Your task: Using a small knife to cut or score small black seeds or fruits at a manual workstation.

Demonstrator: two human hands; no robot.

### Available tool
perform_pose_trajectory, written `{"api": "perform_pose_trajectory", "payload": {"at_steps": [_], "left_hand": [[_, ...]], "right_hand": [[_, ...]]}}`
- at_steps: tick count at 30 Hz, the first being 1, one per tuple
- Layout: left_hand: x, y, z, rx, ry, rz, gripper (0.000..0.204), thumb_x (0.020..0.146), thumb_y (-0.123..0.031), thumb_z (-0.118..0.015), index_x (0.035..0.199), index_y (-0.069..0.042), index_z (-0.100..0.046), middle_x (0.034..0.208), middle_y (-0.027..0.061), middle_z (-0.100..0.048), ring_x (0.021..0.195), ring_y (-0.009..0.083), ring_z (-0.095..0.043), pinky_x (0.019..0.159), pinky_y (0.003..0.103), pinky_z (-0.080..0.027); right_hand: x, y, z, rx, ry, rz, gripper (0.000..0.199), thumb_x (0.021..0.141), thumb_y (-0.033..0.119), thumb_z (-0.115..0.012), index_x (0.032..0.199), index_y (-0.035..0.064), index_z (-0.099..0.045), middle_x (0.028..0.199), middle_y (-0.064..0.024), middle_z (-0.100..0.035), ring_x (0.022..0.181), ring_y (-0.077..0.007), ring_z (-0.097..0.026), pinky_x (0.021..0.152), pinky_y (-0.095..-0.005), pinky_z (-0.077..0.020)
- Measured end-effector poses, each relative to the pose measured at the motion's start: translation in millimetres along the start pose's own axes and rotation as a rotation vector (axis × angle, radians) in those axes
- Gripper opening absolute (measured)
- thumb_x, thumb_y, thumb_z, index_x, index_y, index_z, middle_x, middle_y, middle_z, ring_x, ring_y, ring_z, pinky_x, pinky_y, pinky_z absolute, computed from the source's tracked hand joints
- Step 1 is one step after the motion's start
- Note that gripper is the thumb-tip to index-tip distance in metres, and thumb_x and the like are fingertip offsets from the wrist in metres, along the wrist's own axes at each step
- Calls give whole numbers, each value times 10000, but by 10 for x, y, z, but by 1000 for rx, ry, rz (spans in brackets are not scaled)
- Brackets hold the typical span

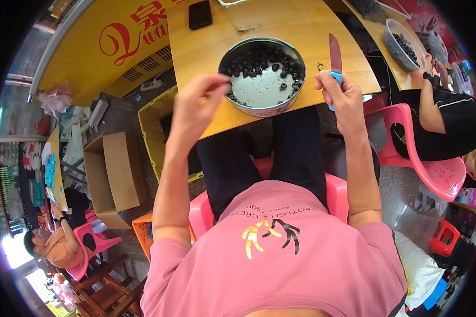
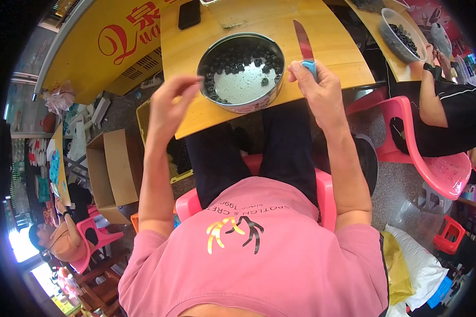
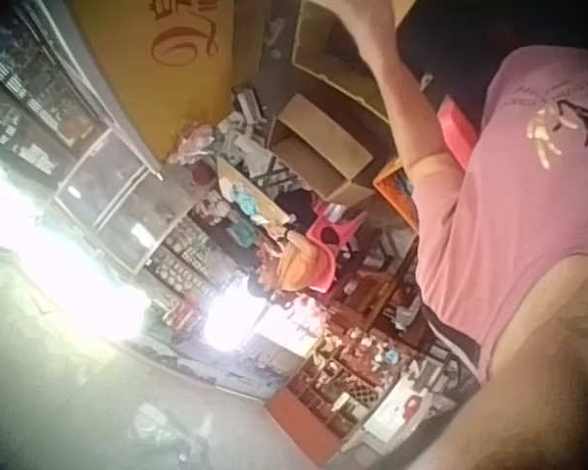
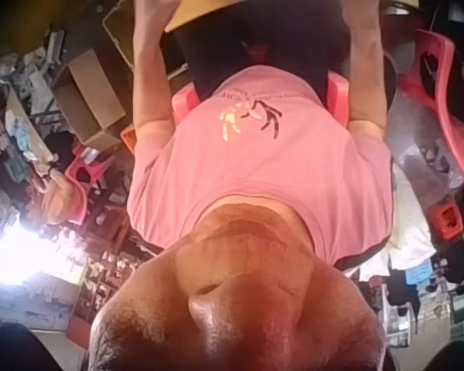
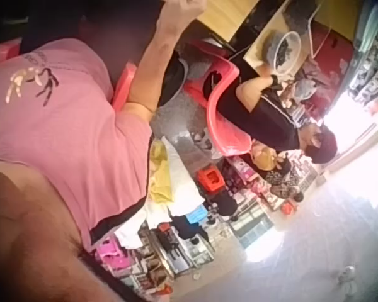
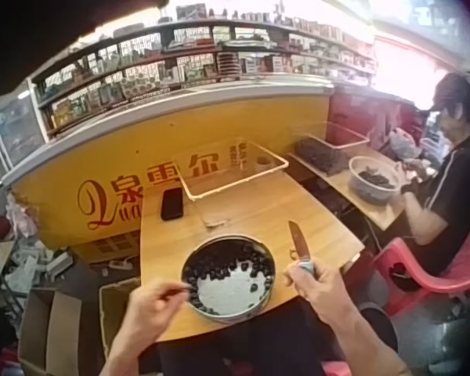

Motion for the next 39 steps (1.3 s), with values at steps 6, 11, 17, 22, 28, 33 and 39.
{"api": "perform_pose_trajectory", "payload": {"at_steps": [6,11,17,22,28,33,39], "left_hand": [[642,139,-896,356,504,-332,136,819,-94,-638,943,-38,-636,872,126,-621,874,304,-611,774,389,-496],[790,262,-1122,491,646,-344,186,801,-101,-640,974,-33,-629,877,116,-625,899,296,-608,791,390,-487],[576,-164,-696,-312,531,64,254,850,-90,-688,1079,-8,-613,952,41,-640,873,102,-611,748,253,-491],[313,-369,-527,-660,287,116,254,846,-29,-704,1073,17,-598,971,39,-649,862,74,-614,745,228,-508],[180,-366,-446,-359,71,-114,167,825,3,-708,975,11,-633,881,19,-593,788,99,-612,711,222,-498],[60,-395,-465,-583,-3,-151,176,827,31,-696,993,14,-642,925,28,-574,808,111,-617,759,238,-505],[-36,-360,-517,-721,-80,73,217,834,40,-687,1046,21,-644,1008,49,-602,845,103,-618,790,238,-507]], "right_hand": [[-71,92,-2,-24,-19,32,182,945,171,-612,964,-4,-657,781,-12,-608,575,-20,-423,512,-173,-317],[-131,136,98,-17,-30,31,176,945,164,-611,962,-6,-656,778,-14,-606,577,-22,-424,513,-173,-320],[-71,42,-50,23,36,49,169,933,175,-633,988,17,-655,775,0,-608,579,-17,-425,510,-170,-318],[-83,155,-428,121,160,20,177,909,185,-669,1000,33,-660,731,26,-585,584,-17,-425,517,-178,-321],[-96,210,-624,230,239,-31,187,893,182,-691,995,28,-669,679,56,-524,580,-28,-428,521,-184,-319],[-125,247,-645,259,268,-91,183,885,172,-694,1000,33,-671,672,54,-533,564,-28,-440,521,-185,-336],[-120,258,-684,251,273,-84,173,888,162,-687,1007,37,-675,682,51,-547,580,-17,-459,527,-186,-348]]}}
Point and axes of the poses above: each hand's wrist, its own x-axis towards the middle knuckle, its own z-axis out of the back of the hand, y = z × x, the point moved 1 cm from there along x, towards the middle knuckle
